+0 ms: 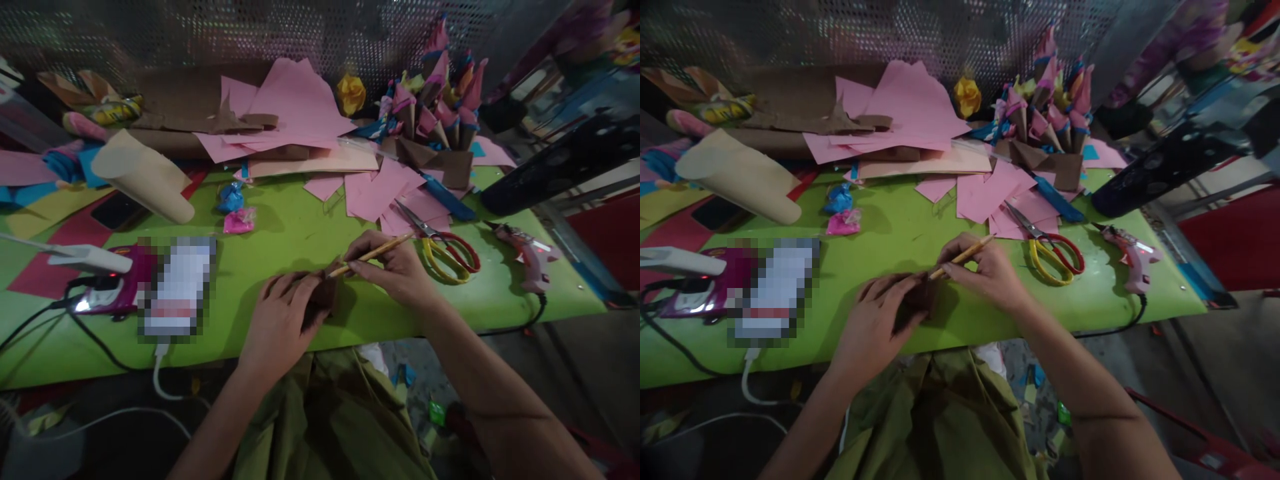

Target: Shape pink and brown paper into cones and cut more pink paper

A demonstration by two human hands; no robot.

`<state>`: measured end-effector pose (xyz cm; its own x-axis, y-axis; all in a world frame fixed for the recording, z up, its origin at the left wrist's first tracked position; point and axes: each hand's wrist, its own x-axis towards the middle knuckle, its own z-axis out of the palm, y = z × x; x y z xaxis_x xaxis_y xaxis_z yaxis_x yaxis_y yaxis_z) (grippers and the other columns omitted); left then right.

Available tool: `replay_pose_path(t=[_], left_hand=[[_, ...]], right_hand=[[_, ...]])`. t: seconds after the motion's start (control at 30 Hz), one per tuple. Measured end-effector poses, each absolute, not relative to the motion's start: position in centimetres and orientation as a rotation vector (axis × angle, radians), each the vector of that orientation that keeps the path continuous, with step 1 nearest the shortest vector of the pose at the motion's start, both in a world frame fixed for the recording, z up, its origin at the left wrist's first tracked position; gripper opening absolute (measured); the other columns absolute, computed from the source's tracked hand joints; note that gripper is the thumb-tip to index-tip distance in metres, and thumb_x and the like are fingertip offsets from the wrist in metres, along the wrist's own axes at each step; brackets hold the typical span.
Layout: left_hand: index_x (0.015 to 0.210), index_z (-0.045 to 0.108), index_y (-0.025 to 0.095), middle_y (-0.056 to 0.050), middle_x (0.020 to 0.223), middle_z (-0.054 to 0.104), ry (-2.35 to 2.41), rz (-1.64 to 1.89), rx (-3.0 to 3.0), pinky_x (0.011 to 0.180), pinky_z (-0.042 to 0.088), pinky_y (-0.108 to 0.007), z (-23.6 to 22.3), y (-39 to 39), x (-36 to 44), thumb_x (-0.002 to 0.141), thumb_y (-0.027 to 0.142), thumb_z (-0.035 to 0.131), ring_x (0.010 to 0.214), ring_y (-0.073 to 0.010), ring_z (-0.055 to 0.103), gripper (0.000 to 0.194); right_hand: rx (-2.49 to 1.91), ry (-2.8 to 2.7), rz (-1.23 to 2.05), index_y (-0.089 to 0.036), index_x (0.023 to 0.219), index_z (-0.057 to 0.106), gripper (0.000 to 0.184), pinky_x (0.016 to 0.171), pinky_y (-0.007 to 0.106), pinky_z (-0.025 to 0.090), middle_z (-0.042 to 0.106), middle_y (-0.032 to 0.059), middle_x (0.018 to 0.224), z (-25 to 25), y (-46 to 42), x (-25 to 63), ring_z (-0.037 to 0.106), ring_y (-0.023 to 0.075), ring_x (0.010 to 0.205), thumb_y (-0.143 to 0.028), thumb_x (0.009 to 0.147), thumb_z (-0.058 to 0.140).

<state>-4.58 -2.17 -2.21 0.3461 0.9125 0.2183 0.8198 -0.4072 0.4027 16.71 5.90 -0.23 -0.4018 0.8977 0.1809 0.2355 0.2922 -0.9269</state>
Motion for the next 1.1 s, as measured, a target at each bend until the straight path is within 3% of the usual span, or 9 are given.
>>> replay_pose_path(t=[0.23, 0.63, 0.83, 1.1], left_hand=[[0.123, 0.061, 0.019, -0.011, 0.127, 0.071, 1.557, 0.584, 2.431, 0.102, 0.047, -0.052, -2.1, -2.2, -4.5, 0.094, 0.026, 0.059, 0.12, -0.0304, 0.061, 0.03], [0.121, 0.064, 0.021, -0.011, 0.127, 0.071, 1.559, 0.557, 2.425, 0.103, 0.047, -0.053, -2.1, -2.1, -4.5, 0.093, 0.025, 0.059, 0.12, -0.03, 0.062, 0.029], [0.122, 0.064, 0.02, -0.012, 0.126, 0.072, 1.566, 0.577, 2.45, 0.101, 0.048, -0.052, -2.4, -2.2, -4.6, 0.095, 0.028, 0.058, 0.119, -0.0308, 0.062, 0.029], [0.123, 0.062, 0.018, -0.012, 0.126, 0.072, 1.562, 0.569, 2.474, 0.101, 0.048, -0.053, -2.5, -2.2, -4.7, 0.097, 0.03, 0.055, 0.119, -0.0313, 0.062, 0.029]], right_hand=[[-1.073, -1.85, 1.037, -0.02, 0.082, 0.067, 0.005, 0.069, 0.032, 0.051, 0.069, 0.004, 0.081, -0.1, 6.0, 16.6, 0.066, 0.0184, 0.075, -0.024, 0.084, 0.066], [-1.029, -1.899, 1.048, -0.021, 0.083, 0.067, 0.006, 0.069, 0.032, 0.051, 0.069, 0.0037, 0.082, 0.0, 5.9, 16.5, 0.066, 0.0183, 0.076, -0.024, 0.086, 0.063], [-1.201, -1.815, 0.82, -0.022, 0.08, 0.066, 0.004, 0.068, 0.033, 0.05, 0.068, 0.0036, 0.08, -0.6, 6.6, 16.8, 0.064, 0.0194, 0.074, -0.022, 0.082, 0.063], [-1.181, -1.775, 0.914, -0.02, 0.082, 0.065, 0.004, 0.068, 0.033, 0.051, 0.066, 0.0033, 0.079, -1.0, 6.7, 17.0, 0.064, 0.0185, 0.073, -0.023, 0.082, 0.063]])
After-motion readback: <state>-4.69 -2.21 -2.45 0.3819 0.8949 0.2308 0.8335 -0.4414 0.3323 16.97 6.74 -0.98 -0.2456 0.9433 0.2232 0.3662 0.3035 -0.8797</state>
